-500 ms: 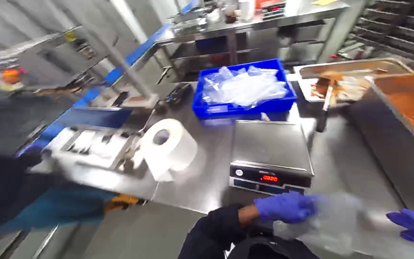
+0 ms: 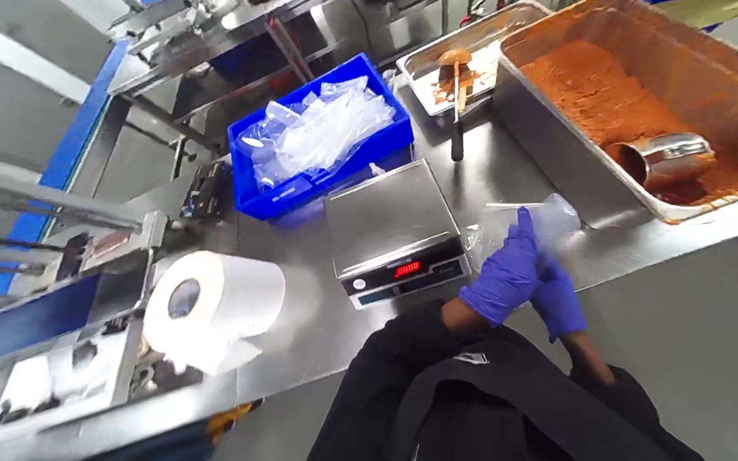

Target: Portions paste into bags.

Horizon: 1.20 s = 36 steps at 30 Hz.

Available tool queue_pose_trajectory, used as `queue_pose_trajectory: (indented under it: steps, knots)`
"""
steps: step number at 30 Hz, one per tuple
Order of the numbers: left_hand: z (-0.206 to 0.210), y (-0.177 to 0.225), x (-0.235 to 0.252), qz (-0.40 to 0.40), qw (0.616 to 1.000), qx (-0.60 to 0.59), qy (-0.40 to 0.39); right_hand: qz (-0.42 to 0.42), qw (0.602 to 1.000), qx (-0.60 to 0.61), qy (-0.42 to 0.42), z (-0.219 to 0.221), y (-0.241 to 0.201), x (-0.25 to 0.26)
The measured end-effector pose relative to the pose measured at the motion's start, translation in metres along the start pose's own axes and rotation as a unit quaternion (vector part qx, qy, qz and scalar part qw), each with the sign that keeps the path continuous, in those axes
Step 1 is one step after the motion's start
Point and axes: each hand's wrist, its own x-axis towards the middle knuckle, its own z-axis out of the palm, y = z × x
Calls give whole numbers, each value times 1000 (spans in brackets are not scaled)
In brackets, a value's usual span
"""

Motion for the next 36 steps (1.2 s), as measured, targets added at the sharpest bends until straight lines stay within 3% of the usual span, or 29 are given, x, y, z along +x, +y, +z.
queue_pose_trajectory:
  steps: [3, 5, 8, 11, 13, 14, 16, 17, 19, 20, 21, 22, 25, 27, 31, 32, 34, 36]
  knots:
    - [-7, 5, 8, -29, 991, 60, 113, -41, 994, 54, 80, -34, 22, 42]
    - [-26, 0, 13, -65, 983, 63, 161, -87, 982, 152, 73, -53, 34, 68]
    - [-14, -12, 29, -6, 961, -58, 270, -34, 976, 215, 30, -53, 30, 81]
    - [23, -20, 49, 49, 919, -251, 300, 52, 983, 164, -58, -42, 32, 88]
    - [51, -28, 61, 84, 911, -236, 328, 48, 992, 68, -90, -44, 32, 87]
    - [59, -30, 64, 92, 911, -200, 350, -13, 997, 31, -69, -49, 33, 83]
    - [61, -29, 66, 81, 916, -134, 369, -253, 964, 50, 60, -54, 46, 84]
    - [58, -24, 66, 71, 920, -109, 369, -332, 938, 65, 82, -59, 43, 88]
    - [56, -11, 63, 45, 935, -69, 344, -354, 935, 15, -1, -64, 29, 90]
    - [56, -3, 61, 30, 945, -40, 324, -290, 950, -85, -73, -63, 17, 90]
    - [57, 4, 59, 22, 952, -11, 306, -175, 952, -193, -160, -62, 0, 94]
    - [57, 10, 55, 18, 957, 16, 289, -69, 934, -273, -221, -58, -10, 103]
    - [53, 10, 40, 28, 958, 88, 271, 43, 894, -333, -296, -56, 6, 125]
    - [55, -1, 31, 33, 966, 94, 237, 38, 890, -328, -314, -52, 17, 123]
    - [31, -16, 14, 17, 1000, -6, -21, -83, 914, -282, -279, -37, 28, 121]
    - [22, -17, 15, 6, 998, -42, -41, -112, 914, -281, -272, -31, 32, 121]
    - [7, -23, 23, -8, 998, -40, 56, -152, 910, -269, -276, -24, 35, 115]
    - [-5, -31, 41, 36, 973, 86, 212, -150, 898, -264, -318, -26, 29, 106]
